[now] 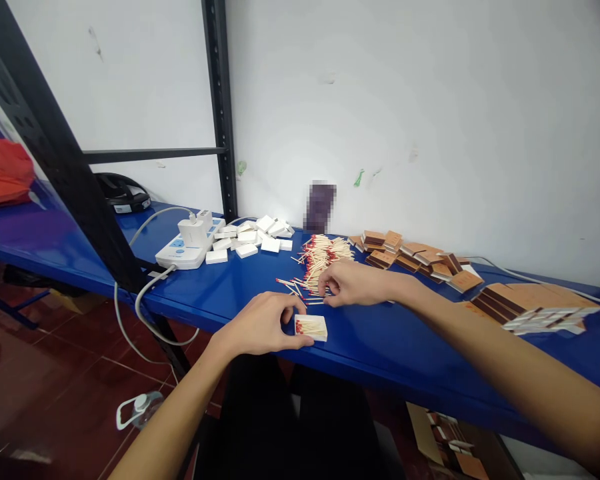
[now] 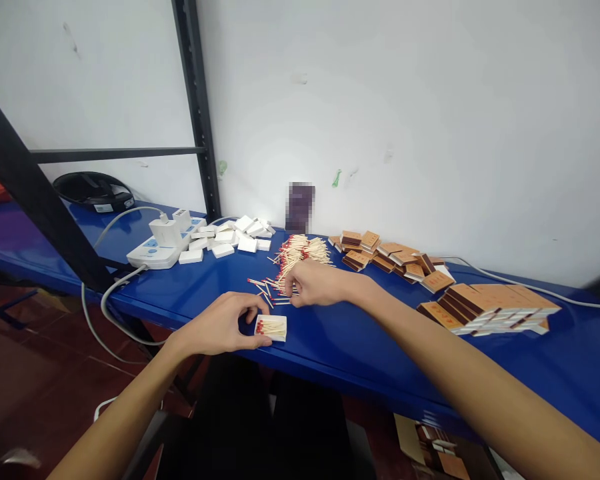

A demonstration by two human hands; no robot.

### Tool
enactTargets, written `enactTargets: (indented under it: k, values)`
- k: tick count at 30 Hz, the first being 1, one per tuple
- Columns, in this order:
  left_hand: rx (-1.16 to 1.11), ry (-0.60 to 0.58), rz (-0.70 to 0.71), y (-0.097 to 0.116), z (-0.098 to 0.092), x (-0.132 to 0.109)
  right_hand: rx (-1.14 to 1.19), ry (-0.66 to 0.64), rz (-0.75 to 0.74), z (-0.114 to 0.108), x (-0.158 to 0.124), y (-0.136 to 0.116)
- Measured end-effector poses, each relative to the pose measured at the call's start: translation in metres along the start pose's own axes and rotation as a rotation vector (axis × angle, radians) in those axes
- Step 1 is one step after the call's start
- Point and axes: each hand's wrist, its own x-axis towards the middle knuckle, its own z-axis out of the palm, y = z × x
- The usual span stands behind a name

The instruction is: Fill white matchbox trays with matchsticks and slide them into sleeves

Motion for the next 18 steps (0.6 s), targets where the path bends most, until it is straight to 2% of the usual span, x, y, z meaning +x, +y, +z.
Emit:
enactTargets:
  k: [12, 15, 18]
  values:
    - [0.019, -0.016, 0.035, -0.002, 0.0, 0.001, 0.045, -0.021, -0.045, 0.015, 0.008, 0.01]
    - [0.007, -0.007, 0.01, -0.002, 0.001, 0.001, 0.037, -0.022, 0.003, 0.01, 0.005, 0.009]
    - [0.002, 0.026, -0.031, -0.002, 0.002, 0.002, 0.079, 0.03, 0.024, 0.001, -0.004, -0.003]
